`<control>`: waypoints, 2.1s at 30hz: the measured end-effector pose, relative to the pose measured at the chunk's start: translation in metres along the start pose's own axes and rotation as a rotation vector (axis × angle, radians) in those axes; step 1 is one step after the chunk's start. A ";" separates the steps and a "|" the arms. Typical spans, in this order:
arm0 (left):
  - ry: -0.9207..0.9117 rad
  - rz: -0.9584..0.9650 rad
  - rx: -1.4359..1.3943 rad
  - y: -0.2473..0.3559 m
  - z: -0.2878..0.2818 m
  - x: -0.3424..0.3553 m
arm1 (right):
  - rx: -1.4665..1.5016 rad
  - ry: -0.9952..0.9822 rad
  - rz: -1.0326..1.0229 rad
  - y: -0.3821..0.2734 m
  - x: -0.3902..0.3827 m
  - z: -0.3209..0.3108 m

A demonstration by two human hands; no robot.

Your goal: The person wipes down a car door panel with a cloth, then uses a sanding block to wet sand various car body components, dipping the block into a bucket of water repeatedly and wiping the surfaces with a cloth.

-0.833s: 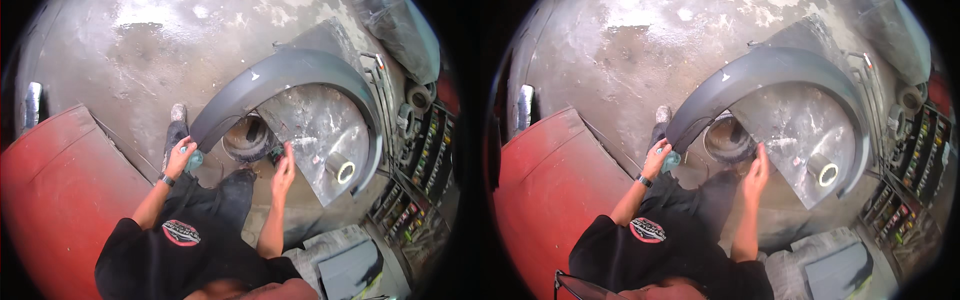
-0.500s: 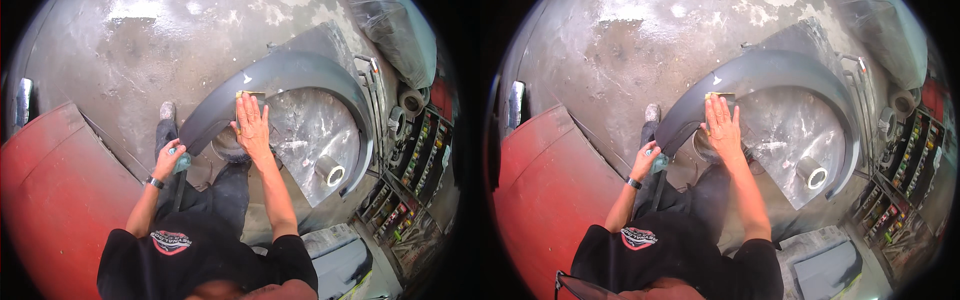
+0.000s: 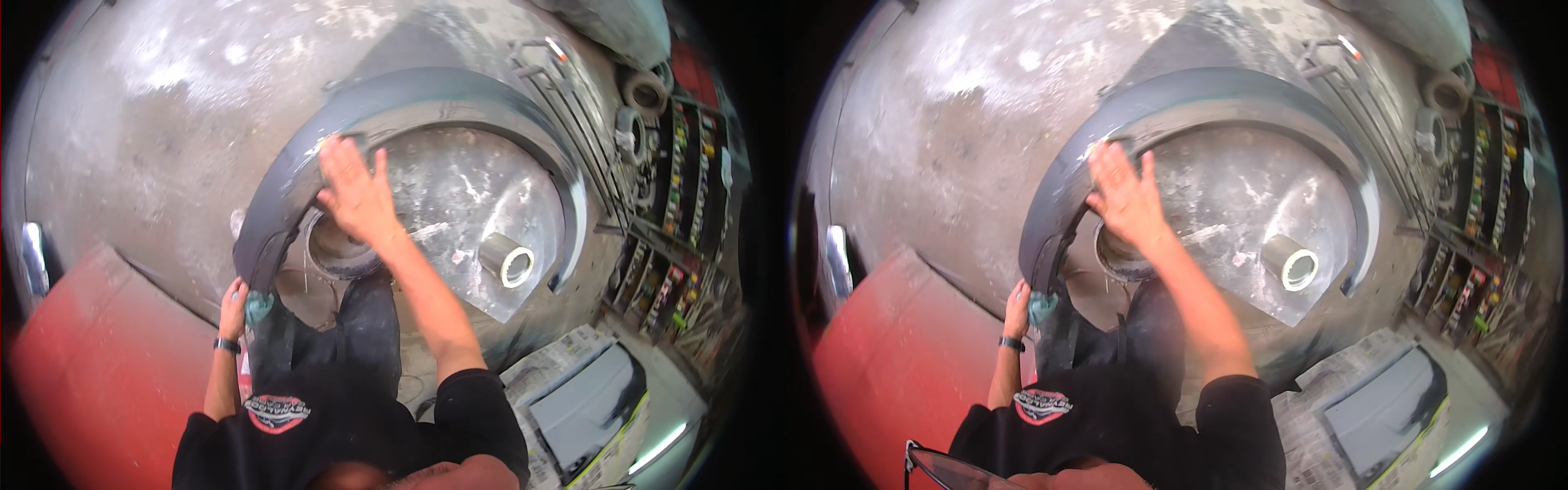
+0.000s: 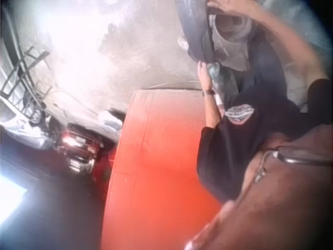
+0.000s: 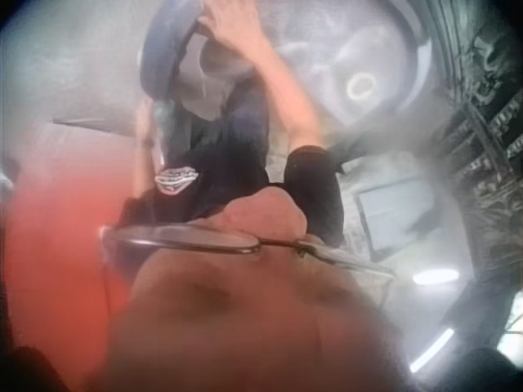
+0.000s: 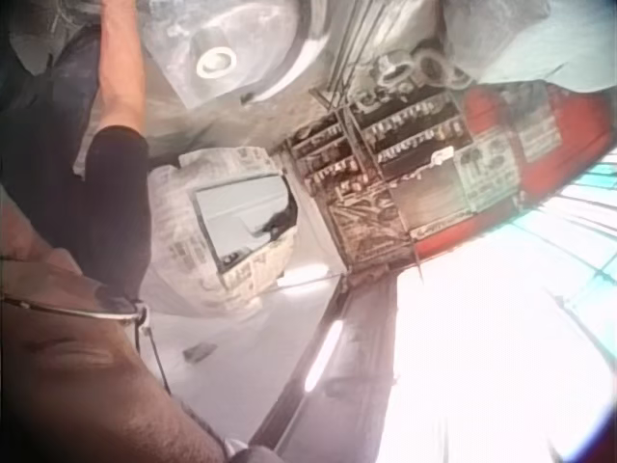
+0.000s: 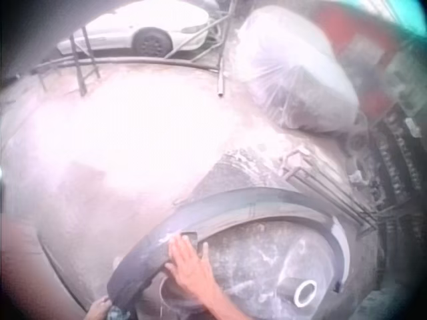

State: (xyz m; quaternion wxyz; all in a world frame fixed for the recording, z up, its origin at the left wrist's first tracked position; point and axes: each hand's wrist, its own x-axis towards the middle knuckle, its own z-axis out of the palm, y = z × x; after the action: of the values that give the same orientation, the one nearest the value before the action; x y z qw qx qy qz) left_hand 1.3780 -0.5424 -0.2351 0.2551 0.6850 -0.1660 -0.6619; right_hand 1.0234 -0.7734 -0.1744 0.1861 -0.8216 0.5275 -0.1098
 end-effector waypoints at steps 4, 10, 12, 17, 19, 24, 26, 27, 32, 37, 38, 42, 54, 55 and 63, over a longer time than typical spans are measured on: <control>-0.040 0.010 -0.130 -0.009 0.004 0.009 | -0.325 0.292 0.489 0.176 0.001 -0.067; -0.168 0.049 -0.139 0.011 0.009 0.002 | -0.227 0.343 1.108 0.309 -0.064 -0.137; -0.143 0.022 -0.175 0.011 0.007 -0.001 | -0.228 0.220 1.108 0.280 -0.034 -0.121; -0.102 -0.014 -0.202 0.013 0.004 -0.003 | -0.266 0.117 0.564 0.232 0.007 -0.108; -0.116 0.020 -0.188 0.014 0.009 -0.004 | -0.220 0.087 0.801 0.284 -0.014 -0.148; -0.099 0.032 -0.145 0.018 0.016 0.000 | -0.196 -0.091 0.965 0.298 0.027 -0.154; -0.124 0.006 -0.161 0.022 0.009 -0.004 | -0.235 -0.167 0.572 0.223 0.070 -0.113; -0.114 -0.005 -0.133 0.023 0.009 -0.004 | -0.223 -0.188 0.457 0.219 0.071 -0.098; 0.020 -0.013 -0.073 0.021 0.016 -0.003 | -0.295 -0.019 0.696 0.323 -0.006 -0.151; 0.003 0.006 0.235 -0.005 -0.012 0.001 | -0.334 0.197 0.701 0.259 0.004 -0.092; 0.016 -0.018 0.305 0.014 -0.007 -0.004 | -0.363 0.227 0.509 0.218 0.020 -0.063; -0.002 -0.096 0.286 0.058 0.008 -0.020 | -0.183 0.049 0.164 0.069 0.031 -0.042; -0.021 -0.094 -0.312 -0.009 0.008 -0.003 | -0.175 -0.225 -0.171 -0.039 -0.019 0.006; -0.012 -0.090 -0.323 -0.002 0.008 -0.006 | -0.230 -0.285 -0.238 -0.038 -0.015 0.001; -0.107 -0.066 -0.430 -0.015 0.001 -0.003 | -0.189 -0.244 -0.160 -0.091 -0.042 0.025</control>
State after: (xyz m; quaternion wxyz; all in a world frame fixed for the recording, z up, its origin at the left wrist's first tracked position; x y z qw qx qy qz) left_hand 1.3756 -0.5285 -0.2411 0.3643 0.5837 -0.0122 -0.7255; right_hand 1.0904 -0.6966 -0.1585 0.1614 -0.8821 0.4418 0.0265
